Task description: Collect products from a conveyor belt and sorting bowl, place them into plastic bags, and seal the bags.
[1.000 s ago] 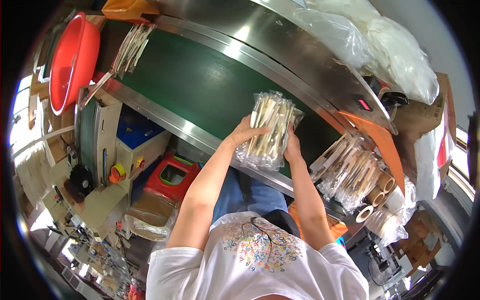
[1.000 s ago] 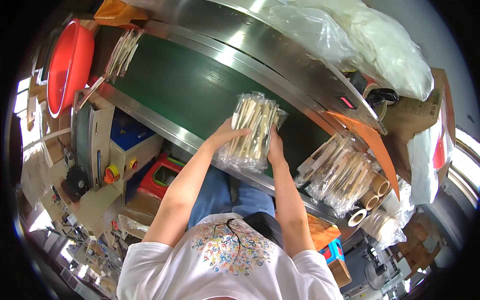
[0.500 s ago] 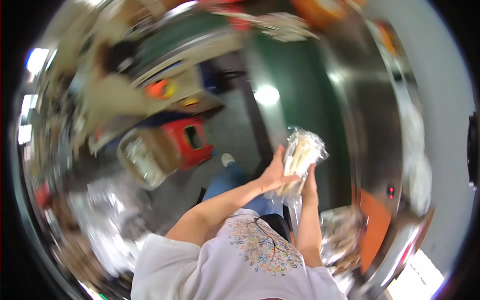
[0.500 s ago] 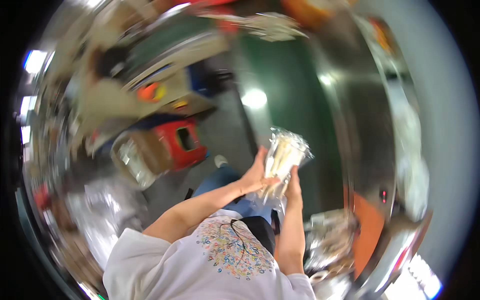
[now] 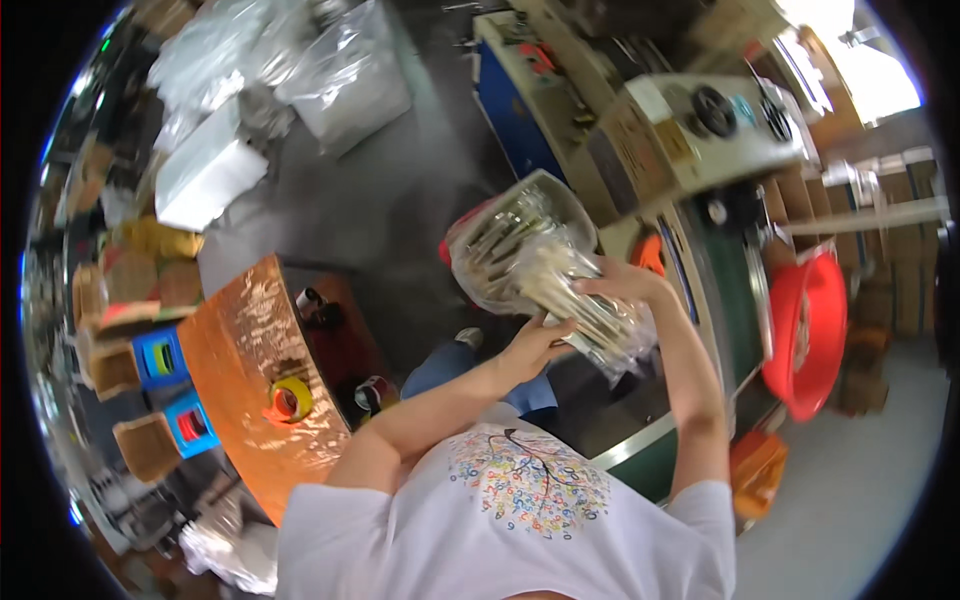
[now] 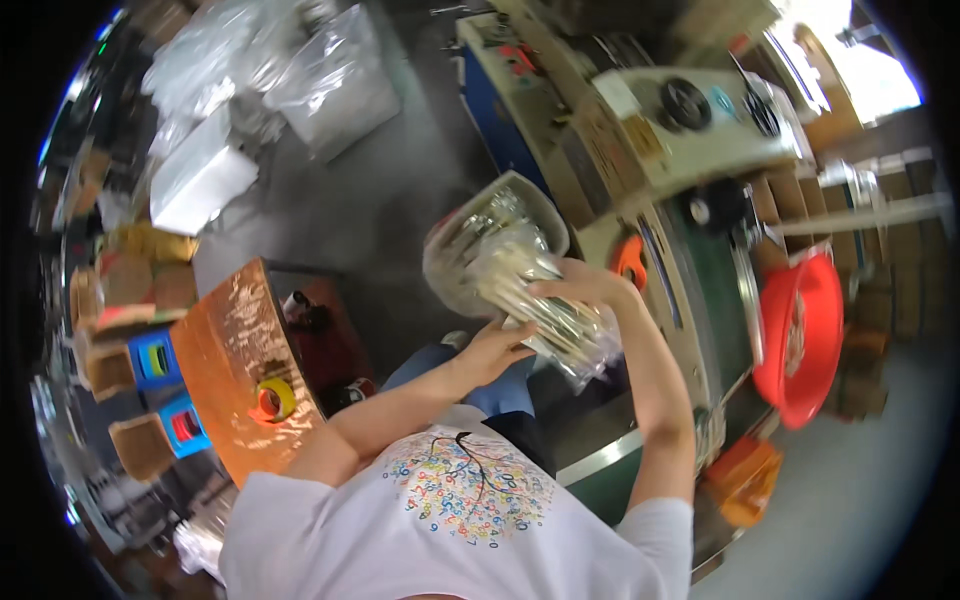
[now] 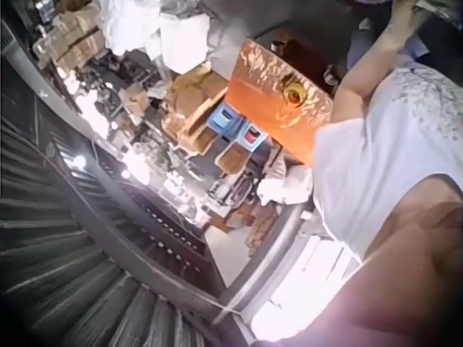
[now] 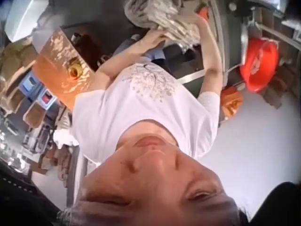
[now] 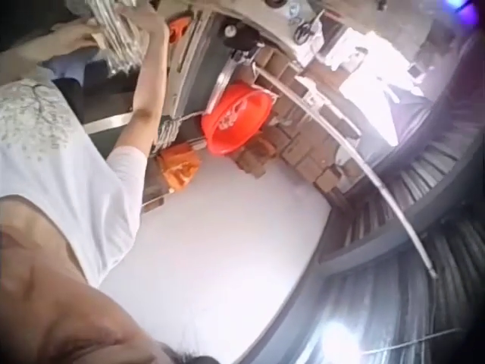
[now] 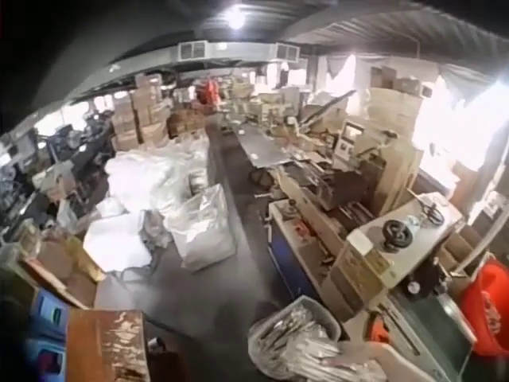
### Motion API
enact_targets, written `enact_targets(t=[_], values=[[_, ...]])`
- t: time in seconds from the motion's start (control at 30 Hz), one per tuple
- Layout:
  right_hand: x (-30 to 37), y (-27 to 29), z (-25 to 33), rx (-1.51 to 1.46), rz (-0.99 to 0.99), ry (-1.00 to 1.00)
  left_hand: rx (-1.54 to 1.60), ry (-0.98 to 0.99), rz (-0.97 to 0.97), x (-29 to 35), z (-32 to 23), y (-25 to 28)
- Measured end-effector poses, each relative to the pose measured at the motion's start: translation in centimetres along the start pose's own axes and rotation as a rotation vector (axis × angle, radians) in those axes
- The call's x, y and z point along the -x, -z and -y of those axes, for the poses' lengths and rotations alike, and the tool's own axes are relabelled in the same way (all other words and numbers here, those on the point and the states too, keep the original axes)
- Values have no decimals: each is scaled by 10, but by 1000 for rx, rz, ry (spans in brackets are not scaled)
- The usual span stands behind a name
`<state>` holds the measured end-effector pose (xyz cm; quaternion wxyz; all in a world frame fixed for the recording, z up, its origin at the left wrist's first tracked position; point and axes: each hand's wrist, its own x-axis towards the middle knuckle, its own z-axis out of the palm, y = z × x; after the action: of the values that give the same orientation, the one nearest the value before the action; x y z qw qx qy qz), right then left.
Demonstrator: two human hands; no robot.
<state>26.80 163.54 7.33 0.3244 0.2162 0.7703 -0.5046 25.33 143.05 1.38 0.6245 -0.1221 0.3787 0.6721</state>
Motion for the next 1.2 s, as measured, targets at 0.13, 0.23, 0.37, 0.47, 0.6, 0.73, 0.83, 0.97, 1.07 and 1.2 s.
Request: enact_targets(t=[0.13,0.23,0.37,0.47,0.6,0.73,0.83,0.97,1.07,1.2], values=[[-122,2,80,455,604,92,590,-243,33,-58,22,29],[-217,-30,57,967,563,187,682,-110,-4,-120,35,71],[-232,-29,9,1051,72,435,19,32,-140,-51,-35,46],[-202,-11,6,1025,-40,672,-193,-490,-910,-62,14,107],[-153,4,6,1088,-114,837,-18,-503,-995,-107,30,162],[-149,2,-13,1300,-53,782,92,-489,-977,-155,44,168],[-191,-9,-32,1398,-78,798,-124,-380,-1040,-152,56,199],[-239,8,-79,1546,-313,745,3,-285,-884,-116,-15,136],[-205,6,-28,1394,-54,606,-68,-367,-935,-95,-28,113],[-147,-5,-19,1026,-153,666,-170,-429,-965,-89,-27,112]])
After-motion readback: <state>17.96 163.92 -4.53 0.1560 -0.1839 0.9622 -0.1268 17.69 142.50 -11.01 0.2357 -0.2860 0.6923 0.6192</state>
